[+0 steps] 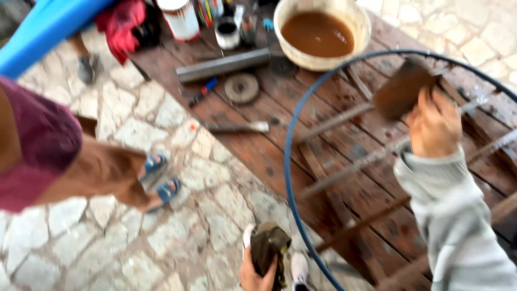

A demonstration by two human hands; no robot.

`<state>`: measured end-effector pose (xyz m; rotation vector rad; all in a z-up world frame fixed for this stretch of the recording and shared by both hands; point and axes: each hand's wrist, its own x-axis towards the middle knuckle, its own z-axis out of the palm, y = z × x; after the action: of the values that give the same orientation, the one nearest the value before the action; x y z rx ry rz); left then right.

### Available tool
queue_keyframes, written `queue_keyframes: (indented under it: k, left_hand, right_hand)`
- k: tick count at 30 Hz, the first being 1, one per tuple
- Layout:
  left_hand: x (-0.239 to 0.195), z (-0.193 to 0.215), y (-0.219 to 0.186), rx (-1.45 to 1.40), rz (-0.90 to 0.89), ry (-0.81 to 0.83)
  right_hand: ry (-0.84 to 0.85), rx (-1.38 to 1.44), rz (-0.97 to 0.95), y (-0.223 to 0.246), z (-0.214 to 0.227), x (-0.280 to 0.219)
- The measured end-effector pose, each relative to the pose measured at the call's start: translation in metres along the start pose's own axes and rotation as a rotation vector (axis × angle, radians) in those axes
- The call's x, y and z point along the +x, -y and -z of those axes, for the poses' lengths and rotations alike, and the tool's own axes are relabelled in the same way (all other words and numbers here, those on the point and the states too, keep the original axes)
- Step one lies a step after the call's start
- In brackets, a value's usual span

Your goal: Sanding a circular metal frame with internal bars using a manual abrasive pad to remove rust or residue.

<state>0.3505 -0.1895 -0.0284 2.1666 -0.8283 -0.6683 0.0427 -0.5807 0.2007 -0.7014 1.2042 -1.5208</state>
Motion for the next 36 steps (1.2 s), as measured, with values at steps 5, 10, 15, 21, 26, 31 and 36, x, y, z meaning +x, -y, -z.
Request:
queue_keyframes:
  k: [5,10,15,21,26,31,36]
  left_hand:
    - [0.058,0.009,-0.002,0.089,0.203,0.034]
    - [0.103,0.041,-0.029,0.048,0.213,0.0]
    - [0.138,0.076,-0.084,-0.025,0.416,0.136]
    - [0.153,0.086,-0.136,-0.254,-0.226,0.65]
    - [0.151,0.095,-0.235,-0.469,-1.032,1.317]
    - [0.15,0.073,-0.23,-0.346,-0.823,1.45]
    - [0.151,0.047,-0.212,-0.196,-0.898,1.217]
  right_hand:
    - [0.344,-1.038,0.971,-0.003,-0.182,0.091]
    - [0.471,-1.301,0.866,-0.092,-0.172,0.169]
    - [0.613,-1.077,0.691,-0.092,-0.118,0.023]
    - [0.698,-0.033,-0.083,-0.115,-0.078,-0.227]
    - [-0.109,-0.293,0.065,-0.158,-0.049,-0.317]
    - [-0.495,-0.547,0.049,-0.173,-0.002,-0.349]
    - [-0.52,-0.608,0.319,-0.145,0.03,-0.305]
